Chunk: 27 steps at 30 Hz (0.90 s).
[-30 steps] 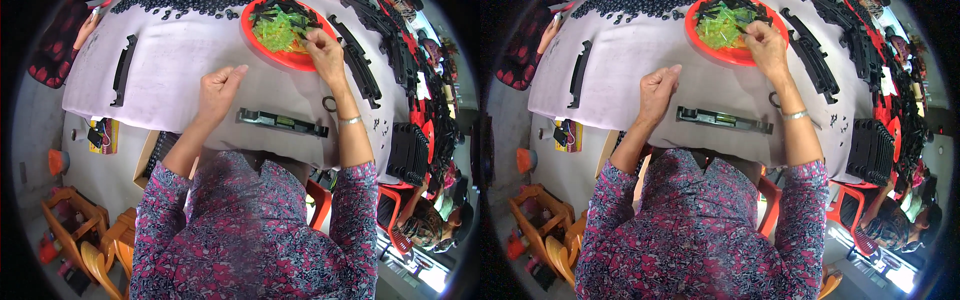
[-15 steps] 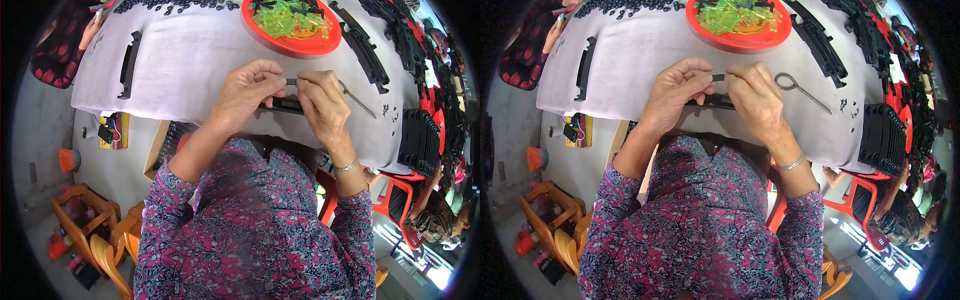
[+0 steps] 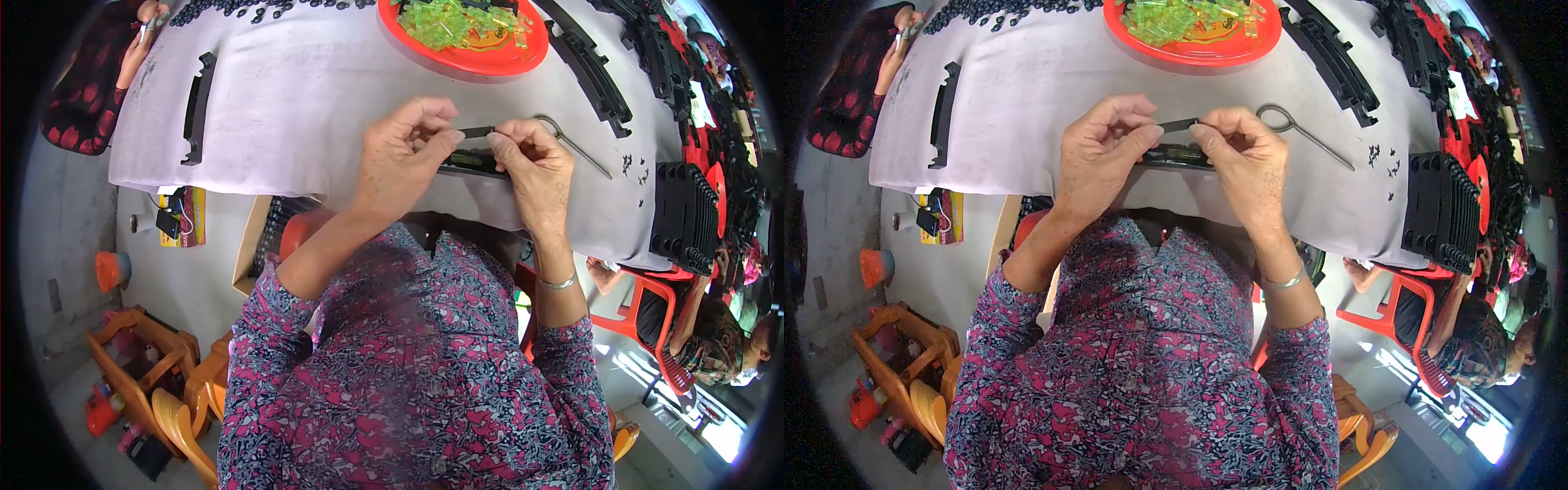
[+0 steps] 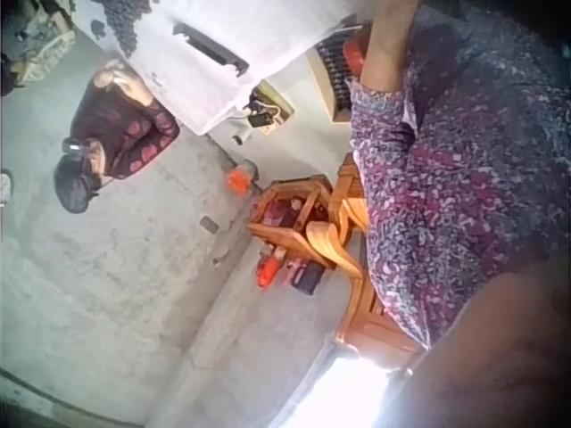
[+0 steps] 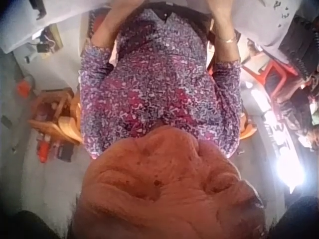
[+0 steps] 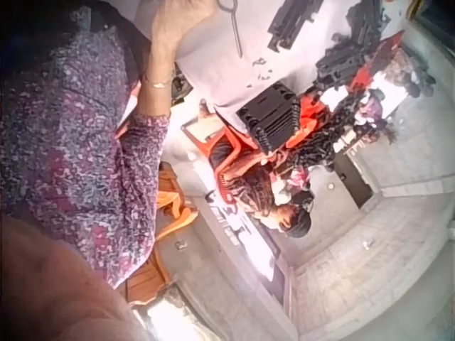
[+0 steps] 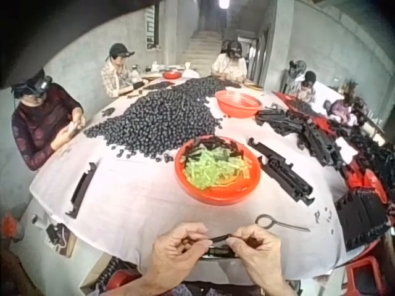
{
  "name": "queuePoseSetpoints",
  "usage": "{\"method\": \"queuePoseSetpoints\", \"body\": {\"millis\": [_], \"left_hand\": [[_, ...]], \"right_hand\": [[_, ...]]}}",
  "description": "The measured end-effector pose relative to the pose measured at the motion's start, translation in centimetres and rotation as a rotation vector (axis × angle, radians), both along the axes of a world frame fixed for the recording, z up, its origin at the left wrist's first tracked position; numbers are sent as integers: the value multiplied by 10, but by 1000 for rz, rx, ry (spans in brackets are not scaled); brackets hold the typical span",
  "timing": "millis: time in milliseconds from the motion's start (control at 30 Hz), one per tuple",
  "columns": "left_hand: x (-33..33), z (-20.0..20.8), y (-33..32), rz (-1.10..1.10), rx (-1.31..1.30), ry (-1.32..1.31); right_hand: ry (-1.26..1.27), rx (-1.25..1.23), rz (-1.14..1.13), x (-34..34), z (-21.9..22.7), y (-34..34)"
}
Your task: The person packs an assembled plastic part into a box, then repeatedly inserts green plastic pieces into black plastic casings and secures them using a metal loop tool and by hand.
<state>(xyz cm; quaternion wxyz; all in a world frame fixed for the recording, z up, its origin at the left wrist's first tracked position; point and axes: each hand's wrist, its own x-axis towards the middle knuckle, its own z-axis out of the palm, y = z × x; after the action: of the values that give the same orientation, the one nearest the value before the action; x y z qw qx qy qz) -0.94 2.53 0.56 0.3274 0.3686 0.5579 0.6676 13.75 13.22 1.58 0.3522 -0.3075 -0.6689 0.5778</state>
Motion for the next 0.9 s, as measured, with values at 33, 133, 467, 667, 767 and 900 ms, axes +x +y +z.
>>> {"method": "queuePoseSetpoints", "body": {"millis": [33, 133, 467, 667, 767, 900], "left_hand": [[1, -1, 0, 0, -4, -2], [3, -4, 2, 1, 21, -13], [-12, -2, 0, -77, -41, 414], [-19, -13, -2, -92, -45, 1019], [-16, -14, -1, -125, -107, 1011], [-9, -20, -1, -114, -140, 966]], "right_hand": [[24, -50, 9, -1, -1, 1], [-34, -158, 10, -1, 3, 2], [-39, -205, -23, 9, 7, 5], [-186, -247, -86, 30, 12, 6], [-266, -242, -104, 28, 12, 0], [-281, -240, -77, 21, 9, -8]]}}
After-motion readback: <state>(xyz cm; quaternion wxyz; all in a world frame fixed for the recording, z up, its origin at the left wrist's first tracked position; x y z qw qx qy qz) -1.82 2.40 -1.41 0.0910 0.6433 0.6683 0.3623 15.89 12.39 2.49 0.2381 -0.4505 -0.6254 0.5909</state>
